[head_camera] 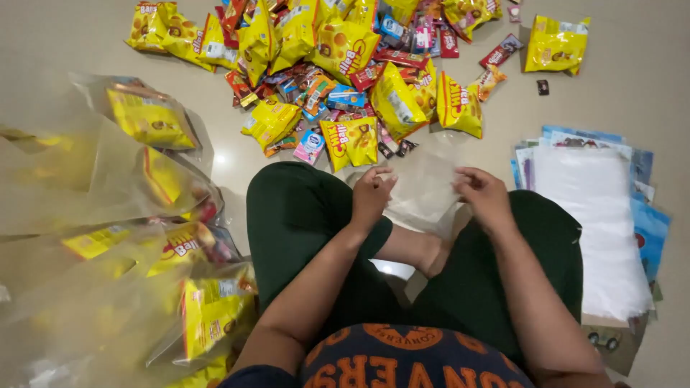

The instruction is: Sorting and packing individual snack packets into larger plastic bags while sitting on the floor.

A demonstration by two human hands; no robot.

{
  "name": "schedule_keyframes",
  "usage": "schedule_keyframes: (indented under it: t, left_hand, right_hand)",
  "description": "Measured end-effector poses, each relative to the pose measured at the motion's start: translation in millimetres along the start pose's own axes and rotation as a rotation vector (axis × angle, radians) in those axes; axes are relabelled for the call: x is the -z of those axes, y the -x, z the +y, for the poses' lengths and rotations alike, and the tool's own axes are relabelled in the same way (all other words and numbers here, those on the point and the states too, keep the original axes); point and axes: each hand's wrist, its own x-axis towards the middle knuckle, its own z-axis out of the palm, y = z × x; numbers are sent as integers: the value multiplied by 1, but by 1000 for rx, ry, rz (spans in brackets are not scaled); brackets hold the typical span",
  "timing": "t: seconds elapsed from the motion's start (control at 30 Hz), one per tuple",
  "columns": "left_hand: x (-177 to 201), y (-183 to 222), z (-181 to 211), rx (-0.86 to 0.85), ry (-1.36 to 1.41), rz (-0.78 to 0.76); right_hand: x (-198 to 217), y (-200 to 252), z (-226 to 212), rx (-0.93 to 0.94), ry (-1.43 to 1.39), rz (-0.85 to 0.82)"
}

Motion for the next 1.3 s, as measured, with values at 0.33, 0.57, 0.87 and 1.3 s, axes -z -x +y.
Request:
schedule_keyframes:
  t: [0.33,0.57,0.87,1.3]
  left_hand:
    - [-30,-56,-111,5,-96,17]
    - [-41,-66,-127,63,-50,95]
    - [-30,-51,-78,108,-24,-27]
    - [-32,-62,-73,57,271,50]
  right_hand:
    - [-58,-77,-82,199,205,-85]
    - [-213,-195,-101,344,500,-369]
    - [-275,-254,-70,291,1037,-389]
    - [-141,-93,-158,-107,204,-174]
